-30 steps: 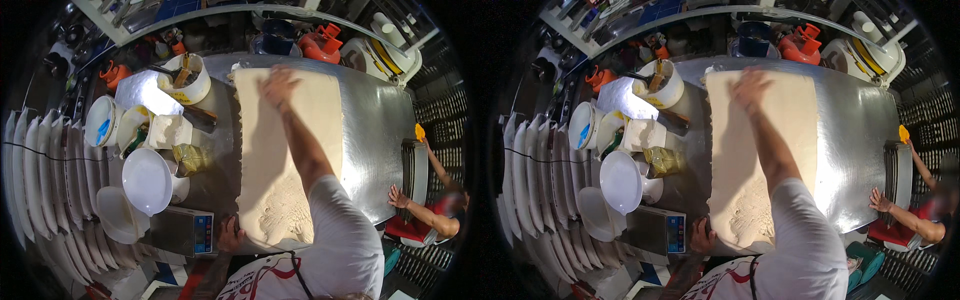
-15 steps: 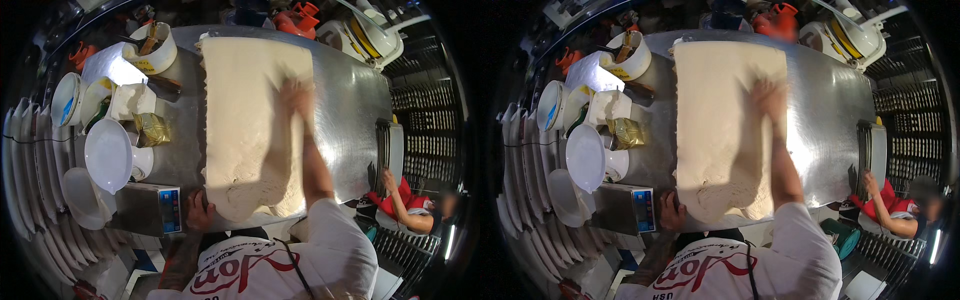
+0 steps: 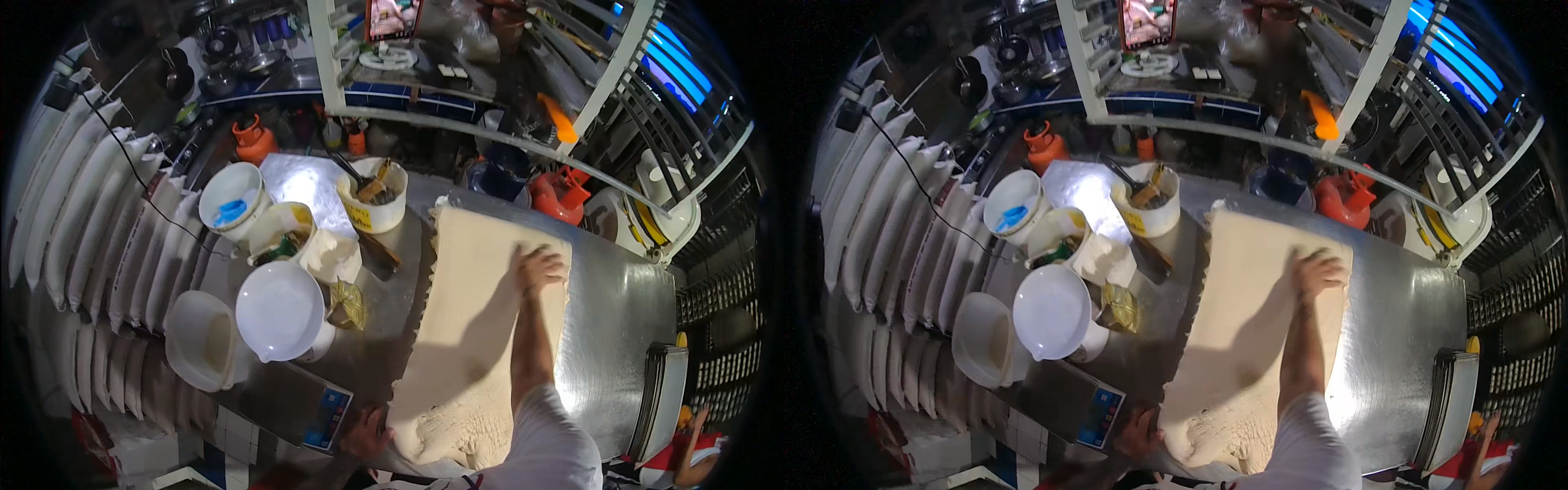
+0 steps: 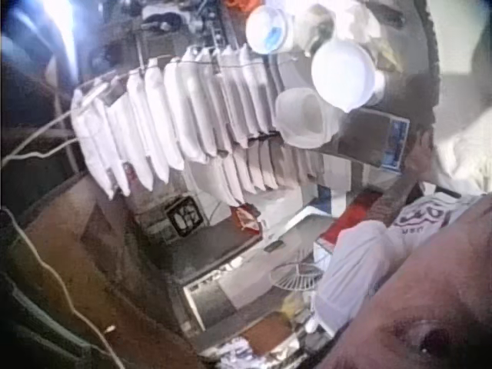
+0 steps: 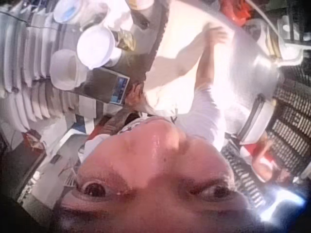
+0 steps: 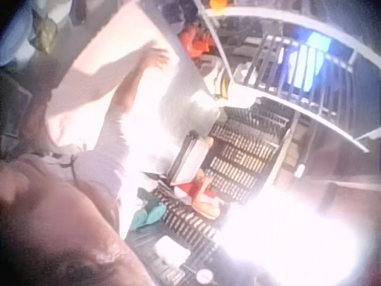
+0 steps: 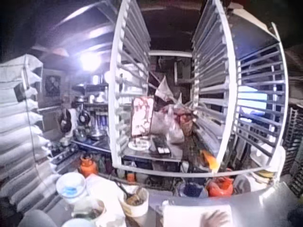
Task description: The person prepares bread dough by stretching it out on a metal table, folding it over, and then using a bench scraper to cut the dough into small, individual pieces.
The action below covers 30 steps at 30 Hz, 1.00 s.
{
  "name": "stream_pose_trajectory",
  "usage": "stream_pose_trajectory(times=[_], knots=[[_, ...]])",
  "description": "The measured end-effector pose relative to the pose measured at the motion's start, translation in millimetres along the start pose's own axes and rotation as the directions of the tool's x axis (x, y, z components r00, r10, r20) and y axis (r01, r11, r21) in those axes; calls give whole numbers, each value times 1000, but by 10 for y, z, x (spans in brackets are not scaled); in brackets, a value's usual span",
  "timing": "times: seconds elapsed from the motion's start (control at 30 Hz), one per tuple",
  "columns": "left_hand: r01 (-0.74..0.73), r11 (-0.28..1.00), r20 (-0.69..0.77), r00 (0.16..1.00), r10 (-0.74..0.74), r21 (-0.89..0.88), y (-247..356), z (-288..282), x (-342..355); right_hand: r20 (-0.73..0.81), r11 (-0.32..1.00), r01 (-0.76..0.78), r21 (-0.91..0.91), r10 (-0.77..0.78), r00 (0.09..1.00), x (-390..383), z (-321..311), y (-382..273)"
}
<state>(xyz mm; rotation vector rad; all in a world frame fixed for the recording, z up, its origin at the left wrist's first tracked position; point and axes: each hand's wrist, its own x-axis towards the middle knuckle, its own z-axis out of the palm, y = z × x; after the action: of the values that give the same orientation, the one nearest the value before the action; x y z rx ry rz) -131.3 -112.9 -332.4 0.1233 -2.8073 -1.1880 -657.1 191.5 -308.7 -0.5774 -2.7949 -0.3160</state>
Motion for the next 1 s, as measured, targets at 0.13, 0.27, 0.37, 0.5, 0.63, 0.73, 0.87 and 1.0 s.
stream_pose_trajectory(times=[0.13, 0.27, 0.37, 0.5, 0.63, 0.73, 0.87, 1.0], knots=[[84, 995, -105, 991, -78, 55, 206, -147, 13, -72, 560, 736, 382, -775, 627, -1794, -604, -57], [-174, 941, -75, 976, 204, 290, -126, 175, -59, -72, 551, 773, 313, -798, 598, -1070, -486, 569], [-80, 993, -107, 990, 90, 91, 110, -31, 36, 92, 844, 328, 425, -400, 912, -33, -384, 31], [-135, 990, -84, 988, 132, -35, 274, -41, 55, 199, 960, -181, 213, 138, 970, 274, -232, -518], [-122, 987, -60, 990, 129, 104, 279, -307, 81, 16, 761, 553, 339, -592, 806, -1267, -757, -967], [-99, 987, -234, 964, 128, 129, 265, -184, -19, 33, 547, 753, 366, -816, 577, -2727, -1419, -441], [-119, 964, -248, 952, 178, 237, 253, -117, -6, 22, 343, 811, 473, -925, 378, -4097, -1842, 943], [-141, 987, -232, 960, 154, 72, 185, -233, -60, 20, 139, 594, 792, -979, 202, -4174, -1958, 2240]])
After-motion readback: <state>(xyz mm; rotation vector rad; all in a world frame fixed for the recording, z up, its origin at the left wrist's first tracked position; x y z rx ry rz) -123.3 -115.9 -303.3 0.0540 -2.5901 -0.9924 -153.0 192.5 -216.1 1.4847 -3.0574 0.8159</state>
